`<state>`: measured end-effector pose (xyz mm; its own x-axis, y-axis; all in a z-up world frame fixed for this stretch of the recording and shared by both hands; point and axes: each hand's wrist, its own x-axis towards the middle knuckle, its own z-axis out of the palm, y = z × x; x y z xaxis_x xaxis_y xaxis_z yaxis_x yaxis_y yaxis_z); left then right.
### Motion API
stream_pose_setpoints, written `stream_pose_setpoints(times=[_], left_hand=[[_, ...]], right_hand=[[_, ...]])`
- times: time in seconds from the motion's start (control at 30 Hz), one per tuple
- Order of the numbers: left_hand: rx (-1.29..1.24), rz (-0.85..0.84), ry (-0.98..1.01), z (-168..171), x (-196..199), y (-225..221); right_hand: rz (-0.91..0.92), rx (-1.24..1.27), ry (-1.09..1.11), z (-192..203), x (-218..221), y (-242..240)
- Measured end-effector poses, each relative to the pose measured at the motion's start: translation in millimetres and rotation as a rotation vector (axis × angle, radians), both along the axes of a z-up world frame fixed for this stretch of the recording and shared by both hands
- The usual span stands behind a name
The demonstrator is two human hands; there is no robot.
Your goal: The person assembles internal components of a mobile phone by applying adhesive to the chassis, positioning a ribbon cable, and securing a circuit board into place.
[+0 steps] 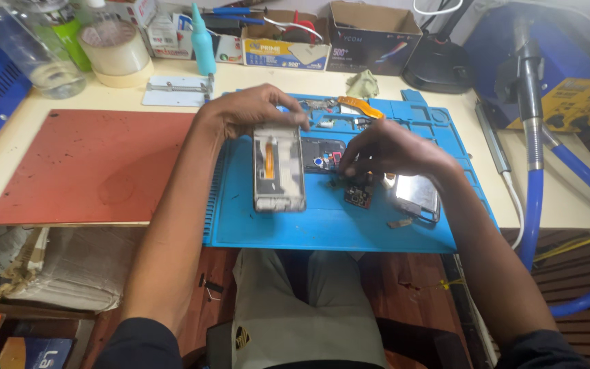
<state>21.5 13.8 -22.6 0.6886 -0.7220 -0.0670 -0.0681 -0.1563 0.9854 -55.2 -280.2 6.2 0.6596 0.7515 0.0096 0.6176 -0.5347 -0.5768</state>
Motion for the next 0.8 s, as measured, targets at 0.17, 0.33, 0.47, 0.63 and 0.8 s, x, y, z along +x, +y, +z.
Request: stream_pose_setpoints(times=[0.17, 0.33, 0.47, 0.63, 0.8], left_hand=[[0.003, -0.100, 0.065, -13.2, 4.1, -8.2], [-0.114, 0.093, 0.167, -15.1, 11.7, -7.5], [-0.313, 0.162, 0.208, -16.2, 21.9, 2.4], [-0.142, 0.245, 0.048, 1.4, 50.8, 32.3], [0.186, 0.353, -0.007, 35.9, 69.2, 70.8]], right_hand=[[-0.197, -0.031, -0.052, 16.3, 1.2, 20.7], [-0.299, -0.112, -0.136, 35.8, 13.7, 35.4], [-0.279, -0.104, -0.179, 43.1, 40.8, 54.7], [-0.238, -0.037, -0.175, 61.1, 76.1, 85.8], [-0.354, -0.018, -0.205, 68.5, 115.9, 124.9]])
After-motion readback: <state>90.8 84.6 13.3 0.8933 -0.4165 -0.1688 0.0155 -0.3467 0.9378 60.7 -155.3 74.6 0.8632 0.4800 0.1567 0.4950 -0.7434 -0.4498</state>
